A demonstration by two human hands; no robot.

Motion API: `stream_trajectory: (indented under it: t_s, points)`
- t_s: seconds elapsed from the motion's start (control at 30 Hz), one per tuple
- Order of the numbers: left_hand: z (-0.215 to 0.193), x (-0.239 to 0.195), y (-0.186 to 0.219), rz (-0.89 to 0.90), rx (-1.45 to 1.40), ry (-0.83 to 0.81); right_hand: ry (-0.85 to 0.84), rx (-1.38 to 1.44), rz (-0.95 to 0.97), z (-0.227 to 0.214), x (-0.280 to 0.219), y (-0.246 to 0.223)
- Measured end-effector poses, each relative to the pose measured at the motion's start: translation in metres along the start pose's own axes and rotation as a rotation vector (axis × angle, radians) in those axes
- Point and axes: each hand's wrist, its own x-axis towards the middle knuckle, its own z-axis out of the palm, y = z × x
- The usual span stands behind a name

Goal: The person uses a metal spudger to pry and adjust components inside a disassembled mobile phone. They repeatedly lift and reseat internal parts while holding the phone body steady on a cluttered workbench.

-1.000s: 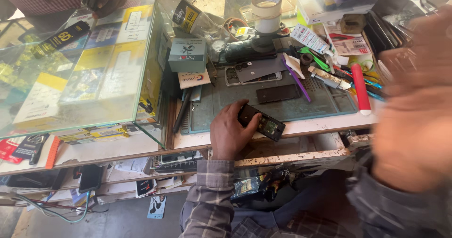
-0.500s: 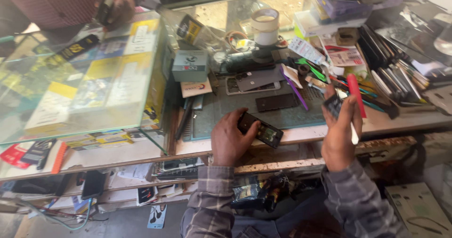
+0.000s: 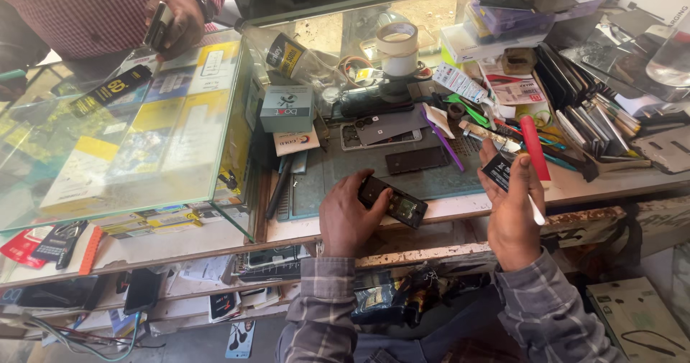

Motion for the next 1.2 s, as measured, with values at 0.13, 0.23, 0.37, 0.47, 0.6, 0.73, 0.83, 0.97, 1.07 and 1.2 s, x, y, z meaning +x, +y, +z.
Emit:
stream_trajectory:
  t_s: [0.13,0.23,0.37,0.47,0.6,0.73,0.83,0.97,1.07,1.2]
  points:
    - [-0.003,0.0,0.002,0.009,-0.001,0.014,-0.032,0.056,0.007,0.002,-0.002,-0.014]
    - [-0.003,-0.001,0.002,0.007,-0.01,0.016,-0.077,0.052,-0.031,0.004,-0.003,-0.029]
    - [-0.003,0.0,0.002,0.012,-0.002,0.018,-0.073,0.09,-0.137,0.01,-0.009,-0.056]
    - [-0.001,0.0,0.0,0.002,0.006,-0.002,-0.108,0.141,-0.235,0.009,-0.019,-0.084]
    - [0.0,0.001,-0.002,0.018,0.015,0.001,-0.145,0.005,-0.392,0.008,-0.033,-0.116]
    - [0.001,0.0,-0.004,0.022,0.01,0.0,-0.126,0.139,-0.47,-0.001,-0.03,-0.116]
    - [0.001,-0.001,-0.004,0.034,-0.001,0.023,-0.083,0.99,-0.141,-0.019,-0.003,-0.102]
    - [0.0,-0.001,-0.002,0.05,-0.005,0.023,0.045,0.686,0.048,-0.05,0.031,-0.083]
    - [0.0,-0.001,-0.004,0.054,-0.007,0.028,0.047,0.865,0.104,-0.064,0.036,-0.075]
    - [0.001,-0.002,-0.005,0.051,-0.009,0.022,0.054,0.989,-0.007,-0.072,0.028,-0.082]
